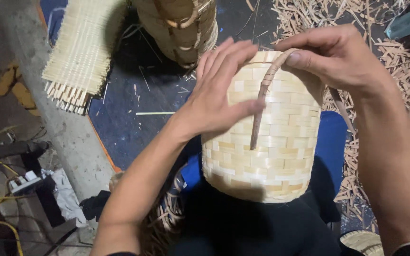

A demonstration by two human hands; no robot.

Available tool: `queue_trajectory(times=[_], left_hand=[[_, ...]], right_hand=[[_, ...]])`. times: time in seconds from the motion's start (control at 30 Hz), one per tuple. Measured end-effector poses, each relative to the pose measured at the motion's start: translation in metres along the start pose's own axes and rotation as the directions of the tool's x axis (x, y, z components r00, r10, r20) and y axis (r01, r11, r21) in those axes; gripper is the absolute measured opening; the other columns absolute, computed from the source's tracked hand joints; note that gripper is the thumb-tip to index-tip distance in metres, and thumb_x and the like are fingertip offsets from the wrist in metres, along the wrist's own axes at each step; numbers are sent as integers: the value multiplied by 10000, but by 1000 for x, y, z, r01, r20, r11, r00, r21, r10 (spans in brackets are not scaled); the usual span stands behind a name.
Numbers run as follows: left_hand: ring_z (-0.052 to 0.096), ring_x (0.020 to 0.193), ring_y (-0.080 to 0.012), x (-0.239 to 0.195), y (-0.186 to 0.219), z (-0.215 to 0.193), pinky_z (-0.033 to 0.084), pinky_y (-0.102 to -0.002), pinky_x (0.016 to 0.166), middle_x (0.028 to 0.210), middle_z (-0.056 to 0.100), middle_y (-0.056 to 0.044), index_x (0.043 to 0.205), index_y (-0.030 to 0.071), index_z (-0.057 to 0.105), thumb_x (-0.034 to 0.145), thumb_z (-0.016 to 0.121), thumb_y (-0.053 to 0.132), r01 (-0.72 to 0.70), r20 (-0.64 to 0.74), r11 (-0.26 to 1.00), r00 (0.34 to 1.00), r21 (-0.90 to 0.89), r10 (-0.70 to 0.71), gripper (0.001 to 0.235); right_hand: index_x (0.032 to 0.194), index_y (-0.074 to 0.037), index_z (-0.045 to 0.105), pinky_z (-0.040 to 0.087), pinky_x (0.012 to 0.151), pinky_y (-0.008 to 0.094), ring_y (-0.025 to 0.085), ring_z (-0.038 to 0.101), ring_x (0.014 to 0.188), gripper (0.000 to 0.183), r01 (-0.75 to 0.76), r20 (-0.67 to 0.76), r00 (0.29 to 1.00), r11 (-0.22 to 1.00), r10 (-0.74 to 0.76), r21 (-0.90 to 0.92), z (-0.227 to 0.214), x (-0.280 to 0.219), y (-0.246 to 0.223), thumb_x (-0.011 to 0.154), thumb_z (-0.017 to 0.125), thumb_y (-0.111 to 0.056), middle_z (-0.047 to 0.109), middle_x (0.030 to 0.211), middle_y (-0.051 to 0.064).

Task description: The person sits on the workshop floor with a woven bamboo basket on their lap and threads the ends of a curved bamboo handle into the basket's weave. They press the handle ends into the woven strips, rotate the basket to work from different sides, and press the weave tight around the handle.

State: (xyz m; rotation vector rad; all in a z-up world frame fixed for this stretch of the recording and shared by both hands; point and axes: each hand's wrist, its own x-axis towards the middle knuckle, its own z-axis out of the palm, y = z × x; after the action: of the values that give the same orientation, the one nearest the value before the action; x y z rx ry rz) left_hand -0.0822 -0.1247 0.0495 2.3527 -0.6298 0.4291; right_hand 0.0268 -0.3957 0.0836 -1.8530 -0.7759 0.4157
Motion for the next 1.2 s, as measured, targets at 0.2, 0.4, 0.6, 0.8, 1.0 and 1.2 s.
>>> queue_trajectory(times=[0.2,0.4,0.6,0.8,1.0,1.2], left_hand=[[367,1525,-350,4,10,-27,196,-503,1299,1574,437,-183,1583,50,370,820,810,597,63,150,973,988,-222,-29,1037],[363,1536,-353,5,7,-20,204,-505,1311,1570,458,-179,1585,81,384,813,789,544,86,184,958,982,-272,-36,988],[212,1646,-394,2,14,-18,67,-591,1347,1650,421,-167,1604,69,377,872,762,562,84,171,970,984,-226,-46,963],[182,1660,-454,-39,44,1,146,-619,1372,1697,381,-200,1406,72,527,960,722,304,155,-5,973,987,-170,-158,539],[340,1526,-511,-42,94,-10,260,-658,1265,1506,493,-227,1230,18,642,949,726,203,203,-27,971,978,-123,-208,347],[357,1491,-557,-40,99,2,252,-705,1223,1438,525,-228,1145,15,625,911,744,173,173,-49,985,984,-11,-173,307]], right_hand=[[1261,-5,730,567,609,263,141,693,746,249,82,-39,995,979,-90,-187,-34,-3,-8,1065,696,-154,743,927,129],[1183,0,704,449,576,319,185,587,595,229,129,38,992,924,-124,-361,-60,-6,-38,1040,617,-156,657,763,128],[1194,86,659,594,753,355,269,714,891,214,254,80,963,777,-256,-576,-50,-4,-50,1090,624,-98,703,955,210],[1115,46,612,607,805,371,267,683,902,149,-76,-115,989,984,95,160,-34,-9,44,1124,606,-103,671,958,215],[1150,17,595,651,961,386,285,754,1085,145,98,-137,990,842,-29,530,-32,-21,40,1147,598,-128,716,1117,216],[1176,36,600,634,903,387,265,741,1000,167,89,-152,988,808,1,582,-30,-31,51,1159,637,-126,710,1078,194]])
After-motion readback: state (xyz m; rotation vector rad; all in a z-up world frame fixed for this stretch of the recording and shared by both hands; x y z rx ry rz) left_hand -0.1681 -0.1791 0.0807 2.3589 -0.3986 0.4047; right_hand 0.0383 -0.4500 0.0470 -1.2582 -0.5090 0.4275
